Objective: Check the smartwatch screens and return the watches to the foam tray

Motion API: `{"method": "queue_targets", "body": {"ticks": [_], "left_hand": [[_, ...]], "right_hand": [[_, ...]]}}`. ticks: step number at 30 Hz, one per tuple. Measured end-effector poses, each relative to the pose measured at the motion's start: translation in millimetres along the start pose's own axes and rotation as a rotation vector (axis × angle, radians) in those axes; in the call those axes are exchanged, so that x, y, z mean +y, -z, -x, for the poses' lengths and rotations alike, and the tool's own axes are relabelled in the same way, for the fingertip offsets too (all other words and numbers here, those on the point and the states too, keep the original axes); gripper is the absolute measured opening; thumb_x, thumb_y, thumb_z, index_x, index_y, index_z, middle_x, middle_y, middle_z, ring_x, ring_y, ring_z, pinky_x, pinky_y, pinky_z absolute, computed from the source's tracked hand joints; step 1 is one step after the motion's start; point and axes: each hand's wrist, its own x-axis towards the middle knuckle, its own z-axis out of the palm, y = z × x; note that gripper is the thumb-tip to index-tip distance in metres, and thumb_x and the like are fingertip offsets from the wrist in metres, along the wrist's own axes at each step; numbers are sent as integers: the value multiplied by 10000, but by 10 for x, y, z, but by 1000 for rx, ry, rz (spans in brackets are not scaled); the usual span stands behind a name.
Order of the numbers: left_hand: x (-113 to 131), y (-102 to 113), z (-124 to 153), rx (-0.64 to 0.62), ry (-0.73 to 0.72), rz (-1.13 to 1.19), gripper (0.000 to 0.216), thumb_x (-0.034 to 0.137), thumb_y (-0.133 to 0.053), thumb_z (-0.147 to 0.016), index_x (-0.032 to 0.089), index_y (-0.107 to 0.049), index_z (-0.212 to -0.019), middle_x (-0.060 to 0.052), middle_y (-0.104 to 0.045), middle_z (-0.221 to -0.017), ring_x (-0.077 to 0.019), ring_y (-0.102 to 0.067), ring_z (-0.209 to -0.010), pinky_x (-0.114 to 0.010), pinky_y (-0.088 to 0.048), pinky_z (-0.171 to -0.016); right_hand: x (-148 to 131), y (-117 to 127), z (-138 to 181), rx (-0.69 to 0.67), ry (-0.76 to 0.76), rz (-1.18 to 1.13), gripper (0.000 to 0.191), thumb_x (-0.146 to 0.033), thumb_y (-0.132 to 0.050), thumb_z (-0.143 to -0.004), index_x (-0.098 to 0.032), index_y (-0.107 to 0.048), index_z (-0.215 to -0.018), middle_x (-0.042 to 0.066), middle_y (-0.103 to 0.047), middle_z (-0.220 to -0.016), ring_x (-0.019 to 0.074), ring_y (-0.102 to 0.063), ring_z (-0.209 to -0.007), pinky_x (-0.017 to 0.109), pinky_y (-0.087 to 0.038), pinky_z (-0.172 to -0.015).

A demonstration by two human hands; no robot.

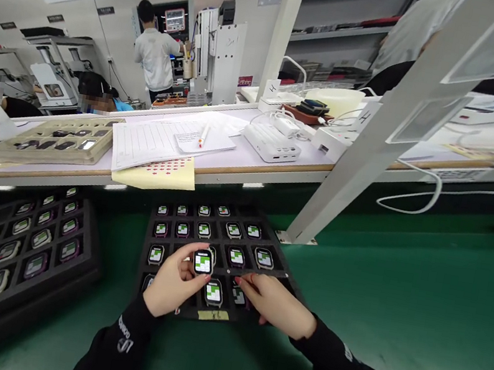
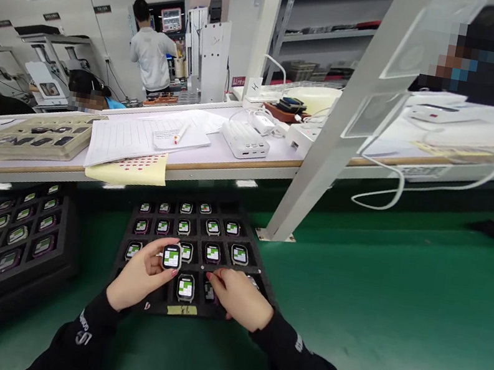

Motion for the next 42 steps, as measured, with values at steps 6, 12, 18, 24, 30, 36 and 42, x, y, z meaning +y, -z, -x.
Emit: {"method": "queue_targets", "body": {"ticks": [6, 12, 18, 24, 30, 36, 42], "left_hand": [[131, 120, -26, 17, -34, -15, 573, 295, -722, -765, 190, -503, -1284, -118, -582, -1236, -174, -631, -939, -297, -513, -842], [476, 131, 2, 7, -100, 22, 544, 282, -679, -811, 221, -482, -1314, -97, -585, -1241, -158, -617, -938, -271, -511, -838], [878, 60, -12, 106, -283, 84, 473, 288, -669, -830, 274, -536, -1284, -57, -578, -1278, -156, -616, -968, -252, -512, -855], [971, 124, -29, 306, -385, 54, 384, 375, -636, -862, 270, -596, -1229, -41, -652, -1096, -140, -605, -857, -237, -506, -781], [918, 265, -77, 361, -309, -13, 373, 458, -489, -932, 270, -613, -1229, 1, -588, -781, -89, -426, -582, -211, -428, -610], [896, 218, -230, 324, -271, -15, 368, 385, -524, -918, 278, -601, -1262, -16, -607, -850, -106, -473, -639, -224, -449, -653], [889, 174, -316, 275, -266, 1, 327, 351, -564, -897, 287, -647, -1206, 5, -538, -708, -105, -464, -615, -223, -497, -718]], "right_hand": [[-33, 46, 14, -49, -25, -316, 306, -426, -499, -965, -140, -566, -877, 35, -585, -654, 213, -694, -622, 205, -523, -400], [-335, 184, 21, -73, 70, -812, 376, -520, -537, -931, -157, -556, -1024, 112, -630, -912, 196, -653, -726, 200, -496, -396], [-919, 406, -7, -43, 353, -952, 382, -400, -666, -865, -181, -566, -1162, 107, -644, -1001, 167, -589, -726, 169, -431, -399], [-1277, 429, -132, 89, 517, -774, 527, -499, -738, -783, -174, -564, -1160, 72, -661, -917, 137, -538, -639, 148, -375, -356], [-1344, 432, -289, 142, 502, -860, 560, -612, -621, -835, -164, -592, -1170, 101, -676, -941, 149, -540, -634, 168, -400, -374], [-1313, 473, -394, 86, 508, -797, 487, -493, -702, -780, -175, -612, -1138, 41, -639, -809, 109, -487, -524, 172, -360, -371], [-1266, 475, -457, 60, 498, -750, 464, -460, -677, -785, -165, -608, -1137, 6, -583, -738, 78, -428, -462, 174, -330, -374]]}}
